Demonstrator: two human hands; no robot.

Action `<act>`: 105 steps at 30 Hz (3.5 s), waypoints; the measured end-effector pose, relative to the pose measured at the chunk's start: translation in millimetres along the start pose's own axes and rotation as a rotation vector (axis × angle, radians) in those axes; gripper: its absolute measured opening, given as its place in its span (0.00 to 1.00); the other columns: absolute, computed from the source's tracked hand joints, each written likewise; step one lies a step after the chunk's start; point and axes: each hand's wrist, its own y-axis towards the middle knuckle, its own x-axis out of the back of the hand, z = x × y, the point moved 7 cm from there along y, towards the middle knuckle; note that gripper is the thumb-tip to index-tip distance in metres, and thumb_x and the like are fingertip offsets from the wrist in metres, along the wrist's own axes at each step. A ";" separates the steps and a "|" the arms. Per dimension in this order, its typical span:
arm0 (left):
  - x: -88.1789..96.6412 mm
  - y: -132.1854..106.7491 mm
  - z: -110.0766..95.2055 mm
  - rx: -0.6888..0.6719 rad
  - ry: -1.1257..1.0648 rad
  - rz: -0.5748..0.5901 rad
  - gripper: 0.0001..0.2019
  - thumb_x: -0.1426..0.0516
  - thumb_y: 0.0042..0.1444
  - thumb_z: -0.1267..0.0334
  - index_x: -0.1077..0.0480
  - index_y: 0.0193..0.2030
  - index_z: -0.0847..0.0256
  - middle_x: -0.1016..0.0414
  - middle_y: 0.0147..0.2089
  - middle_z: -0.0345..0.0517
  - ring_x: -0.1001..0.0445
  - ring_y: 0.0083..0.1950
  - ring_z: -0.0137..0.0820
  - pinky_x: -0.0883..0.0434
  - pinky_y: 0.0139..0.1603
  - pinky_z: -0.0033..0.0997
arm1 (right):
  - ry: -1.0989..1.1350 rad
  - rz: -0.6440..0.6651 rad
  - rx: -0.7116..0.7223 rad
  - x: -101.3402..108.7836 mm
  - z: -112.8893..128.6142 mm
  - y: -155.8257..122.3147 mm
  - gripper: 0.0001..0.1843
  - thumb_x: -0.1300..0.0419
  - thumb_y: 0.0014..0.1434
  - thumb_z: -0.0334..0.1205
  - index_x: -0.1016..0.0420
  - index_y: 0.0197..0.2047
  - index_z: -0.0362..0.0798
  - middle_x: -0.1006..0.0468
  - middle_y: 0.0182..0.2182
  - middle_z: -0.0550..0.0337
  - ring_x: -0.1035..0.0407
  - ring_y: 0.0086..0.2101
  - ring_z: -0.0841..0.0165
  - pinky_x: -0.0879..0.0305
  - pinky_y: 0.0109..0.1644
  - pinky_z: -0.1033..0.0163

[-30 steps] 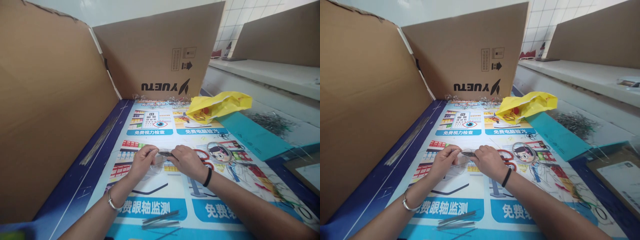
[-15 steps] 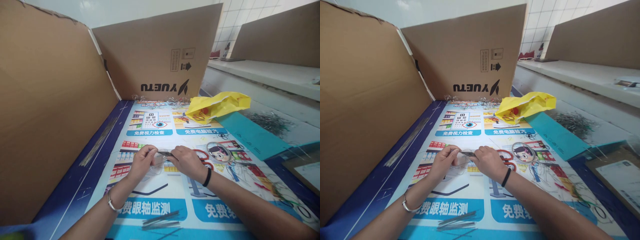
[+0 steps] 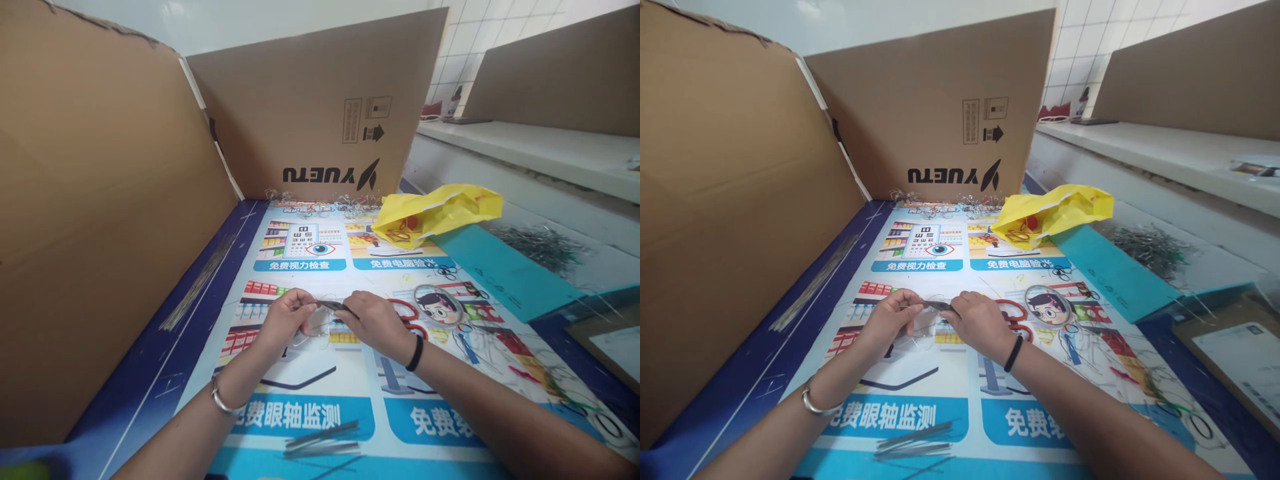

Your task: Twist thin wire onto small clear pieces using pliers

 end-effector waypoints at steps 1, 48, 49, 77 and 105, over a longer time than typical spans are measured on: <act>1.0 0.2 -0.2 -0.003 -0.005 -0.014 0.09 0.41 0.47 0.60 0.34 0.32 0.62 0.35 0.20 0.33 0.41 0.15 0.18 0.46 0.17 0.19 | 0.004 0.001 0.001 0.1 0.3 -0.1 0.17 0.52 0.62 0.46 0.31 0.28 0.45 0.28 0.27 0.58 0.36 0.30 0.71 0.45 0.33 0.66; 7.2 -7.1 -5.7 -0.048 0.071 -0.295 0.09 0.41 0.45 0.63 0.35 0.32 0.61 0.36 0.23 0.34 0.44 0.16 0.18 0.47 0.13 0.17 | -0.114 -0.123 -0.002 13.5 17.0 -1.0 0.15 0.49 0.60 0.45 0.30 0.29 0.45 0.29 0.26 0.57 0.38 0.30 0.68 0.48 0.34 0.64; 7.2 -7.4 -6.7 -0.059 0.077 -0.297 0.09 0.41 0.45 0.63 0.35 0.32 0.61 0.35 0.24 0.34 0.43 0.17 0.18 0.46 0.14 0.17 | -0.117 -0.120 -0.003 13.1 17.0 -1.2 0.15 0.49 0.60 0.45 0.30 0.28 0.45 0.29 0.26 0.57 0.38 0.30 0.68 0.48 0.34 0.64; 2.5 -10.3 -8.4 -0.036 -0.032 -0.246 0.11 0.38 0.44 0.62 0.35 0.32 0.61 0.36 0.23 0.33 0.42 0.18 0.18 0.46 0.15 0.17 | 0.102 0.023 -0.061 0.3 8.8 0.8 0.15 0.51 0.62 0.44 0.32 0.29 0.45 0.27 0.27 0.58 0.33 0.30 0.70 0.43 0.32 0.67; -2.9 -9.0 -7.4 -0.030 -0.239 -0.093 0.11 0.40 0.47 0.57 0.34 0.31 0.61 0.30 0.27 0.36 0.45 0.17 0.15 0.40 0.23 0.22 | -0.052 -0.143 0.035 14.4 12.8 -4.2 0.15 0.50 0.61 0.45 0.32 0.28 0.45 0.30 0.27 0.56 0.38 0.31 0.68 0.46 0.35 0.64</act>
